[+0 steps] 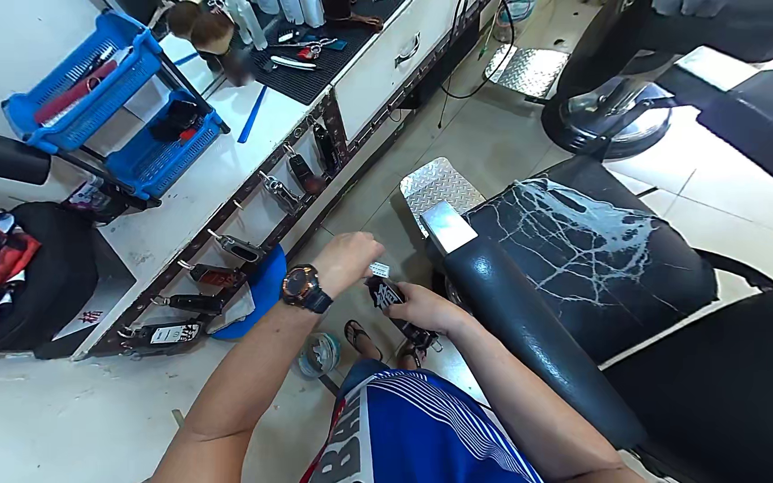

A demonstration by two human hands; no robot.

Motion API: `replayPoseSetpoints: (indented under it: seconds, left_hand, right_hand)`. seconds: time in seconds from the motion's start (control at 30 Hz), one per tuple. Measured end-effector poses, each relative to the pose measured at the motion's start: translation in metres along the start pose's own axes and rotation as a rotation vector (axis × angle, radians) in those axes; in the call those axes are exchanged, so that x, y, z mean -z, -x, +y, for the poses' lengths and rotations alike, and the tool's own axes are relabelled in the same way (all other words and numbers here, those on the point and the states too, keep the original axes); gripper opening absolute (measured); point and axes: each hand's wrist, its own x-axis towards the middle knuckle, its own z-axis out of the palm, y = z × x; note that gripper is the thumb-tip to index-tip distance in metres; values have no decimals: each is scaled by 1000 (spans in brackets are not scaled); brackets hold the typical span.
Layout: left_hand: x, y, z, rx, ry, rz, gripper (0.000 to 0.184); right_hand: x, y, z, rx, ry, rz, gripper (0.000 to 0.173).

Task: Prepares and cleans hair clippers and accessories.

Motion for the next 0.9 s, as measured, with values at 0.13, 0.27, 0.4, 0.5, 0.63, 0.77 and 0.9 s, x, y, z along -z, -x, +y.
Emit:
replayPoseSetpoints:
  seconds: [0.13,0.27,0.4,0.5,0.63,0.77,0.9]
  left_hand:
    - [4,9,12,23,-21,147,20]
    - [-11,18,1,6,31,150,20]
    - [-3,40,4,137,47,342,23]
    - [-12,27,16,100,164,464,22]
    - [-37,28,2,84,334,414,19]
    - [-33,55,-15,221,330,275,22]
    - [-34,51,4,321,370,471,25]
  right_hand:
    - [-2,0,2,13,-70,5,50]
    - [2,-1,5,32,-190,-9,48]
    - [4,3,6,14,-343,-15,49]
    - [3,5,2,42,-451,-30,47]
    - [4,9,0,75,-516,-26,43]
    - [0,11,5,65,-544,-24,43]
    - [-4,10,2,80,-593,-15,42]
